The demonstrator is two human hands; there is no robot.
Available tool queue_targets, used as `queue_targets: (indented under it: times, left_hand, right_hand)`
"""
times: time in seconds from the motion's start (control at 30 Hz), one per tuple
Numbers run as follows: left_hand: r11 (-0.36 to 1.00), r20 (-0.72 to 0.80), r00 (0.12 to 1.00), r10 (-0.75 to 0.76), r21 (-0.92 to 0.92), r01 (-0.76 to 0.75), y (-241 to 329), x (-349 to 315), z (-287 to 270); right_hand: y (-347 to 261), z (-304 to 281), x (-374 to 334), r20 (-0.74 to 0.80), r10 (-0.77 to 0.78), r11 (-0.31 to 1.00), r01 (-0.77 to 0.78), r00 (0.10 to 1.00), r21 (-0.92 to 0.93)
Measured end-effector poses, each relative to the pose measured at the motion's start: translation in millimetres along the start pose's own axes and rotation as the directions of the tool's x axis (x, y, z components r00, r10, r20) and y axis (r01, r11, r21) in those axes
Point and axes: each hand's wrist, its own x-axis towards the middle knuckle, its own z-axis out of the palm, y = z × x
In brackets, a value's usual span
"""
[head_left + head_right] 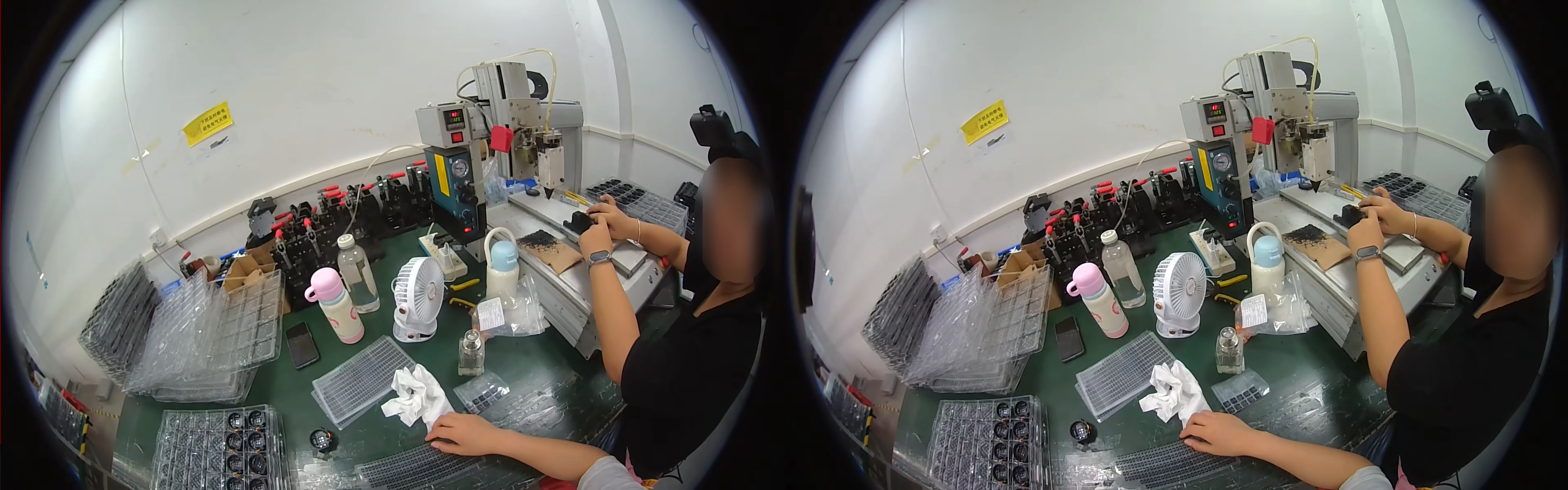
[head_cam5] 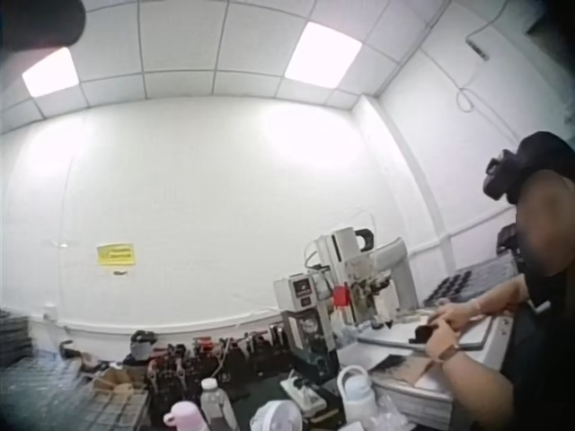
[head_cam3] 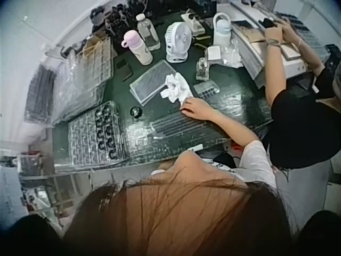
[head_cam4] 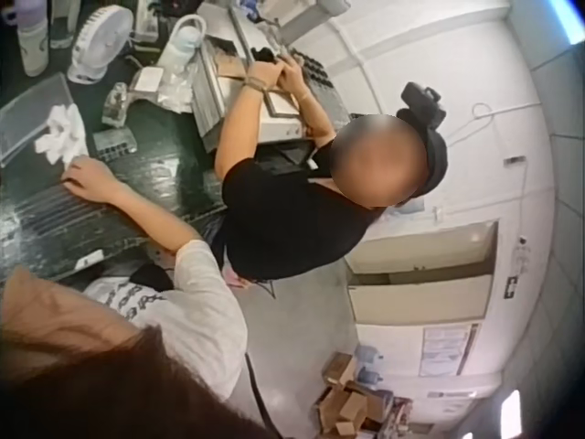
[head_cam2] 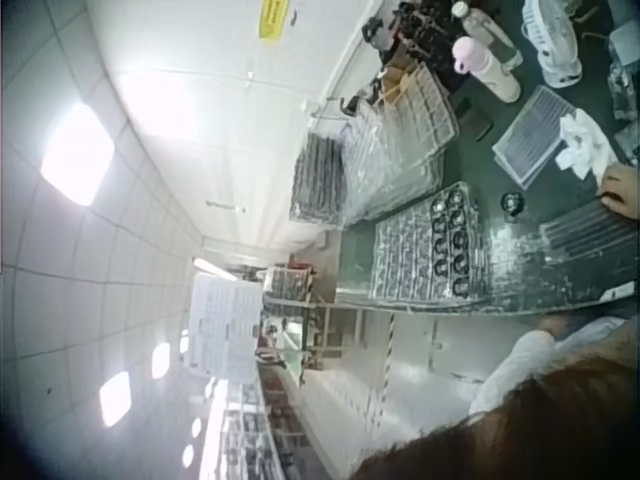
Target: Assembling and inspecting electronic components at a production station.
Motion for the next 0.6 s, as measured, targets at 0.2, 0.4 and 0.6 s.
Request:
queue_targets:
  times: [0.2, 0.4, 0.6]
  left_hand:
    - [0.999, -0.008, 1.0, -0.005, -0.048, 0.004, 16, -3, 2]
    - [0.995, 0.008, 1.0, 0.009, -0.104, -0.008, 31, -7, 1]
    - [0.96, -0.073, 0.971, 0.227, -0.149, -0.236, 112, -46, -88]
  right_hand:
    - [-3, -3, -2, 0.045, 0.026, 0.999, -0.024, 0.999, -0.043]
    - [-5, -4, 0, 0.092, 0.054, 0.996, -0.047, 0.994, -0.078]
    - [-2, -8, -4, 0.098, 0.071, 0.994, -0.063, 0.993, -0.085]
